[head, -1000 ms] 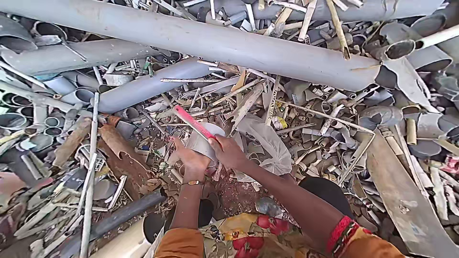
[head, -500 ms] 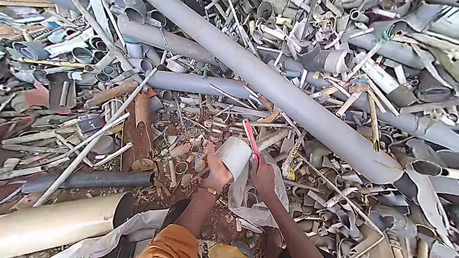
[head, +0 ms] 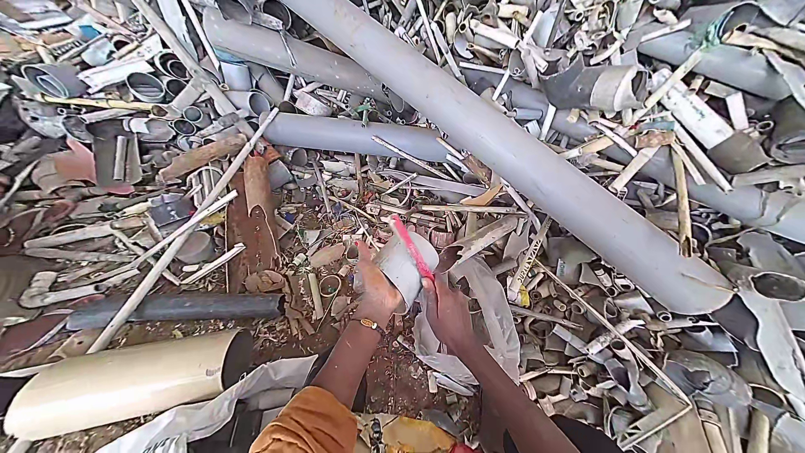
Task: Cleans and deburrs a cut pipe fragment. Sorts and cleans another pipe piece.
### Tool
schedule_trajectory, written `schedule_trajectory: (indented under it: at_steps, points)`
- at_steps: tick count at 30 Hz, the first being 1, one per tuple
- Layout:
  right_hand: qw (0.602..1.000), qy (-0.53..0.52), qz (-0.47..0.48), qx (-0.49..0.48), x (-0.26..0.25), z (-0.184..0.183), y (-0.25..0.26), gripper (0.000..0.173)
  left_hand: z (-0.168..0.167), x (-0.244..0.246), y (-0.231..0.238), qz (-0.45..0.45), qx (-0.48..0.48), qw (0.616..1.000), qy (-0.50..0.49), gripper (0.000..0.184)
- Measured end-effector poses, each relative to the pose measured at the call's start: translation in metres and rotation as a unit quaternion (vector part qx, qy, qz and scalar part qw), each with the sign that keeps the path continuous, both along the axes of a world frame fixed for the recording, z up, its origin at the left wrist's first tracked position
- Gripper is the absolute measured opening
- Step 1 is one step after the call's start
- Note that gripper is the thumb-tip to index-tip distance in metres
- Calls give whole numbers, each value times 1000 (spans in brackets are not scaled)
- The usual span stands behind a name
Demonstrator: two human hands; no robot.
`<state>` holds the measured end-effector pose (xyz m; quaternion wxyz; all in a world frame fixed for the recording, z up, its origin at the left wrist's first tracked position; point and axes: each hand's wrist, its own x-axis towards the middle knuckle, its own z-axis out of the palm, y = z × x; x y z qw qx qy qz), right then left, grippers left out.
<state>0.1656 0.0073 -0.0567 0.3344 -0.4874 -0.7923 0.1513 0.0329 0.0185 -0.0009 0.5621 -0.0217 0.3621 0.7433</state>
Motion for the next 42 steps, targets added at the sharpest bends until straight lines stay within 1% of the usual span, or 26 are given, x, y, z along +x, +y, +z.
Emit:
schedule_trajectory:
  at_steps: [2,3,6,7,8,10,11,12,14,16,18,20,22,23,25,26,27,28,29,31,32,34,36,38,40,42]
  points:
    - [994,42,-61,-84,1,3,12,45,1,4,0,-7,-8,1000,10,78]
    - [993,41,-66,-87,2,3,11,45,0,7,1,-8,-10,1000,15,77]
    - [1000,-4,12,-14,-5,3,-5,48,-12,10,9,-3,4,1000,28,72]
    - [999,-17,25,-32,-6,7,-4,49,-13,9,12,0,6,1000,26,72]
    - [997,-18,15,-70,-5,10,0,49,-13,9,11,-4,0,999,33,74]
    - [989,6,-54,-137,2,15,18,49,-9,12,10,-27,-18,998,49,79]
    - [987,0,-89,-138,6,15,24,48,-8,16,10,-37,-25,998,51,79]
    - [985,-28,-98,-137,10,17,25,48,-8,19,10,-42,-31,997,55,77]
    - [987,-82,-44,-133,10,26,10,49,-12,25,13,-42,-21,995,91,71]
    - [986,-108,5,-129,4,32,-6,48,-20,26,16,-36,14,988,147,62]
    - [980,-105,-15,-165,6,34,-2,49,-20,26,16,-48,16,986,161,63]
    - [963,-90,-68,-244,18,42,15,51,-11,33,11,-76,23,977,199,61]
    - [965,-86,-82,-233,28,46,20,50,-9,39,0,-127,73,957,250,50]
    - [973,-78,-68,-208,29,46,14,50,-7,40,-2,-130,98,957,241,47]
    - [981,-74,-22,-178,25,48,0,48,-3,36,1,-104,130,971,174,50]
    - [981,-81,-11,-174,22,48,-4,48,-2,32,4,-89,126,976,156,51]
    - [976,-87,-11,-199,21,48,-3,49,-3,29,6,-79,114,977,164,49]
    - [966,-87,-22,-244,22,48,1,50,-6,27,6,-77,94,972,203,45]
    - [956,-82,-38,-278,25,47,9,50,-9,27,5,-98,76,959,254,40]
    - [956,-78,-60,-276,30,45,14,50,-7,30,0,-169,61,934,310,44]
    - [962,-71,-52,-258,29,45,7,50,-5,33,-3,-176,56,935,302,45]
    - [971,-63,-1,-232,21,50,-12,49,-4,38,0,-148,63,950,268,43]
    - [967,-74,33,-243,15,52,-19,49,-8,35,0,-144,66,949,273,43]
    - [967,-59,-1,-247,17,47,-7,51,-11,37,-2,-173,60,928,323,42]
    - [956,-36,-50,-287,26,48,12,53,-10,40,-9,-226,59,895,380,46]
    - [951,-50,-41,-301,32,55,13,54,-13,42,-11,-257,59,867,423,49]
